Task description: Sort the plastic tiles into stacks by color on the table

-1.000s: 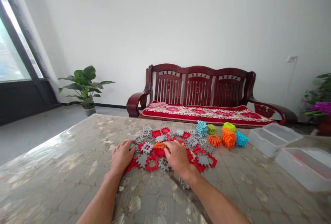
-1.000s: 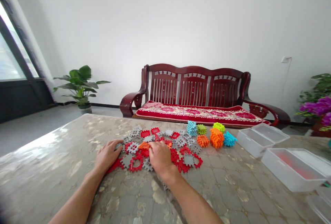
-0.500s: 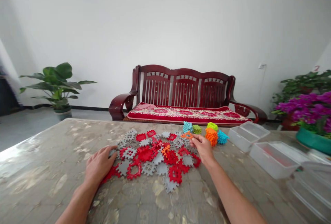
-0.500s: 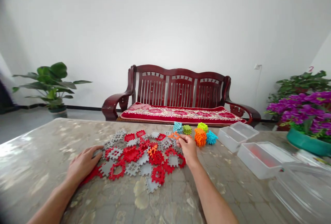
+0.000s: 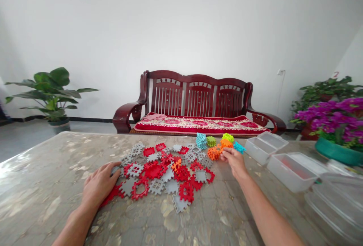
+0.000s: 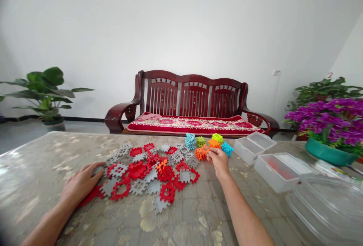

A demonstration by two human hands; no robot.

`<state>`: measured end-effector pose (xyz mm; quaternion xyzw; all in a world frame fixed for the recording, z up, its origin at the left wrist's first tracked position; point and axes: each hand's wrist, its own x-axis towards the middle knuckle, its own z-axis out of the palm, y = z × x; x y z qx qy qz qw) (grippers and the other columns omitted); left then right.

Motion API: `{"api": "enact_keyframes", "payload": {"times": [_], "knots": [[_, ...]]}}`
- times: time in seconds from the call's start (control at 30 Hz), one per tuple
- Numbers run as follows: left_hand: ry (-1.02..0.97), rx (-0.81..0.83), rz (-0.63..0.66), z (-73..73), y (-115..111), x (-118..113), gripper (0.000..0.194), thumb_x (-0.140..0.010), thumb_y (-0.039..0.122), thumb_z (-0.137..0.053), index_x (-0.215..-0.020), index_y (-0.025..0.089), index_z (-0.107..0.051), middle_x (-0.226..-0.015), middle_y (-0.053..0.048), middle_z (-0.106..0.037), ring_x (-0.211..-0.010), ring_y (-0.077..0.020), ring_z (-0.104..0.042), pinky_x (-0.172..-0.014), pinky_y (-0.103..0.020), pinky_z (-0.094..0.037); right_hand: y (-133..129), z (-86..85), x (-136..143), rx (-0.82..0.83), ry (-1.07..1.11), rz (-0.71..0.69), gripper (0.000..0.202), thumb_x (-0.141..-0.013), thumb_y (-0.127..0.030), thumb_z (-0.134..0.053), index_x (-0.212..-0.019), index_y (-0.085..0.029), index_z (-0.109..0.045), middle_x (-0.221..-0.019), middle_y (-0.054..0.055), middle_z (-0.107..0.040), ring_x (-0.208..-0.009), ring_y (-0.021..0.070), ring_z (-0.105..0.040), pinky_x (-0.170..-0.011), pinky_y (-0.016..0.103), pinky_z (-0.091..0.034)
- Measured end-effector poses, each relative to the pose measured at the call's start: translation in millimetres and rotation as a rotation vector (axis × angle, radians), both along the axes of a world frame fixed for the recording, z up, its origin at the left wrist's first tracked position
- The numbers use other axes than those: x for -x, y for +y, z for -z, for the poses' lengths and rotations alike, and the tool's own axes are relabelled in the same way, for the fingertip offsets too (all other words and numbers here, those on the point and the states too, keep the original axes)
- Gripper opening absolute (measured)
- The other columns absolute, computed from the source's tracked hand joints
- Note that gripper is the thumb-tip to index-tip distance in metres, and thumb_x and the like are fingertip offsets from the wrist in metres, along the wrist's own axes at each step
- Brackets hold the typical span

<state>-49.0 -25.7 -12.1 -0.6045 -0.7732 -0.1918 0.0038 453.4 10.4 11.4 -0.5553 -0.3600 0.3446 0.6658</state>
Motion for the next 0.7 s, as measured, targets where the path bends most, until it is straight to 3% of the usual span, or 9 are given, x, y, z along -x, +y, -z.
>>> {"api": "enact_keyframes", "payload": {"times": [0.13,0.4,0.47,0.6,0.7], "knots": [[-0.002,-0.015,-0.001,0.7,-0.1,0.0,0.046,-0.090,0.045,-0.040,-0.123,0.029,-0.068,-0.131,-0.007,-0.068,-0.119,-0.0330,-0.061,-0.106,-0.050,-0.043,3.2,13.2,16.7,0.017,-0.023,0.036,0.045,-0.048,-0.045,-0.080,-0.079,-0.017,-0.065,-0.065,0.004,-0.068,-0.061,0.0207,-0.067,-0.055,0.032,-0.056],[-0.005,-0.002,0.002,0.0,-1.0,-0.8,0.048,-0.091,0.045,-0.037,-0.125,0.029,-0.067,-0.133,-0.008,-0.066,-0.121,-0.0338,-0.060,-0.106,-0.051,-0.042,9.6,15.4,14.0,0.036,-0.118,0.113,0.041,-0.054,-0.046,-0.073,-0.082,-0.018,-0.066,-0.062,0.004,-0.068,-0.059,0.0233,-0.066,-0.049,0.031,-0.050],[-0.001,0.002,-0.007,-0.5,-1.3,-1.9,0.047,-0.092,0.045,-0.037,-0.125,0.030,-0.067,-0.133,-0.007,-0.066,-0.122,-0.0329,-0.060,-0.106,-0.050,-0.042,8.3,16.6,10.6,0.060,-0.240,0.131,0.038,-0.058,-0.045,-0.070,-0.084,-0.017,-0.068,-0.068,0.006,-0.071,-0.065,0.0249,-0.067,-0.056,0.034,-0.052],[-0.006,0.015,-0.019,-2.0,-2.5,-4.2,0.047,-0.092,0.045,-0.037,-0.126,0.030,-0.065,-0.134,-0.007,-0.065,-0.124,-0.0322,-0.058,-0.106,-0.049,-0.041,3.4,16.5,11.4,0.037,-0.564,0.228,0.027,-0.064,-0.037,-0.063,-0.083,-0.019,-0.072,-0.092,0.010,-0.075,-0.091,0.0275,-0.068,-0.086,0.041,-0.052],[-0.015,0.006,-0.018,-3.2,-3.6,-5.2,0.045,-0.092,0.044,-0.038,-0.125,0.030,-0.066,-0.135,-0.007,-0.065,-0.124,-0.0321,-0.058,-0.107,-0.050,-0.041,-3.6,14.8,33.7,0.005,-0.646,0.089,0.026,-0.071,-0.035,-0.059,-0.087,-0.020,-0.073,-0.095,0.008,-0.075,-0.091,0.0247,-0.068,-0.088,0.038,-0.051]]}}
